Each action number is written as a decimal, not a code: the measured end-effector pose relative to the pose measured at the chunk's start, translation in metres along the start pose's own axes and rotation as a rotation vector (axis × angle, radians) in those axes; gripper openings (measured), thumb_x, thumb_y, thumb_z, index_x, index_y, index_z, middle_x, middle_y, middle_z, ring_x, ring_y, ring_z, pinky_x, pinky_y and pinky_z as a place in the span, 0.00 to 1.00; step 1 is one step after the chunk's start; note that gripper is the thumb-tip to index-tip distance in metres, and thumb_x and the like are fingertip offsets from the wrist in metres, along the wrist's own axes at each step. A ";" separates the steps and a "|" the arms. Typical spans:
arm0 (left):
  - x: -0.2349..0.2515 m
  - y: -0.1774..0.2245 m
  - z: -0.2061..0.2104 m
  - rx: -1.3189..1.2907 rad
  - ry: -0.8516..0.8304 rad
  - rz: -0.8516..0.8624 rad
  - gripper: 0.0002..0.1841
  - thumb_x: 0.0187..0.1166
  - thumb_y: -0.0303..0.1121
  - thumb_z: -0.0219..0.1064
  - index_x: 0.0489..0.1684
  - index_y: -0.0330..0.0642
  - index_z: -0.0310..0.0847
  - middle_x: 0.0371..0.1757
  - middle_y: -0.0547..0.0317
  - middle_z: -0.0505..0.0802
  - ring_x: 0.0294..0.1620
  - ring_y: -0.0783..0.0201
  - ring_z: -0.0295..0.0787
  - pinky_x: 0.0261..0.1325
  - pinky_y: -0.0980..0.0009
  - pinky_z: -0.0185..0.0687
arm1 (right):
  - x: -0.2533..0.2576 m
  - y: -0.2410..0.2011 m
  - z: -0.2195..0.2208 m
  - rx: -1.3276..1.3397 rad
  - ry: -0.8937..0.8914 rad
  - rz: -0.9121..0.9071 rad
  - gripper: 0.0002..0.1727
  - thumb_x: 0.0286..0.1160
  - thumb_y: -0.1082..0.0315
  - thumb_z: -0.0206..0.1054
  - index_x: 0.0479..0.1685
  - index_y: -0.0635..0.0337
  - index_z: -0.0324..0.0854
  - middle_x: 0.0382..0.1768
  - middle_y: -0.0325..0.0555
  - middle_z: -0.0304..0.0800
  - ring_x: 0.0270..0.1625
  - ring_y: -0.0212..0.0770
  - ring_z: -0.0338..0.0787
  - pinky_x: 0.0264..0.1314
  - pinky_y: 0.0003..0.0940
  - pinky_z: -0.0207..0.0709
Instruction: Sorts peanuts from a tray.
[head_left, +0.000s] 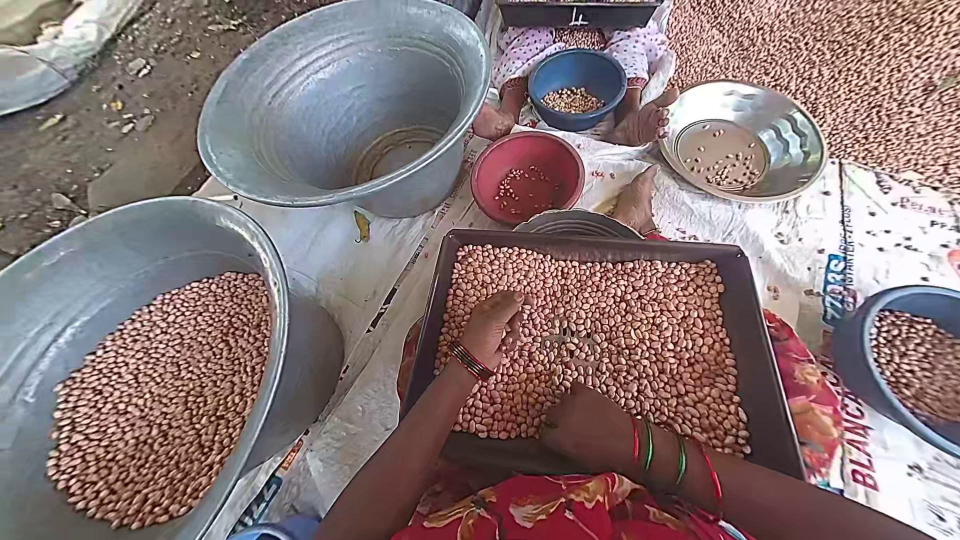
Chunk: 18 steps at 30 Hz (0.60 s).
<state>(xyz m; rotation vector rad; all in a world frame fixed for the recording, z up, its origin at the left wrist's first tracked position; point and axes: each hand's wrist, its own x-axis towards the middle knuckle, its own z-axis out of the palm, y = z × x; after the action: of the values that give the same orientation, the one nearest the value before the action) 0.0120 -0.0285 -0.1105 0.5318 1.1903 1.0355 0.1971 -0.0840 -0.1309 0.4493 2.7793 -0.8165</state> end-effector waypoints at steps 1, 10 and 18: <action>-0.001 0.002 -0.002 0.097 -0.014 0.014 0.12 0.92 0.26 0.50 0.42 0.35 0.80 0.12 0.73 0.74 0.07 0.82 0.63 0.12 0.87 0.60 | -0.001 -0.002 -0.001 -0.001 -0.017 0.038 0.11 0.80 0.76 0.60 0.45 0.69 0.89 0.40 0.66 0.93 0.45 0.68 0.93 0.46 0.64 0.80; -0.046 0.015 -0.027 1.553 -0.528 -0.117 0.20 0.93 0.35 0.52 0.69 0.32 0.83 0.64 0.35 0.90 0.68 0.37 0.87 0.72 0.39 0.74 | -0.004 -0.012 -0.013 0.027 -0.115 0.324 0.13 0.83 0.79 0.54 0.54 0.76 0.83 0.50 0.70 0.91 0.55 0.71 0.91 0.57 0.62 0.79; -0.051 0.004 -0.015 1.709 -0.506 -0.293 0.23 0.96 0.38 0.43 0.77 0.35 0.76 0.72 0.37 0.86 0.73 0.38 0.84 0.74 0.39 0.73 | 0.002 -0.009 -0.028 0.099 -0.003 0.339 0.12 0.84 0.77 0.57 0.53 0.72 0.86 0.48 0.69 0.91 0.52 0.70 0.92 0.50 0.64 0.81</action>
<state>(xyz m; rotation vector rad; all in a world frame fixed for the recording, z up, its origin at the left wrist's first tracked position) -0.0045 -0.0733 -0.0876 1.7078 1.3835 -0.6169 0.1893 -0.0749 -0.1036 0.9041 2.5623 -0.8694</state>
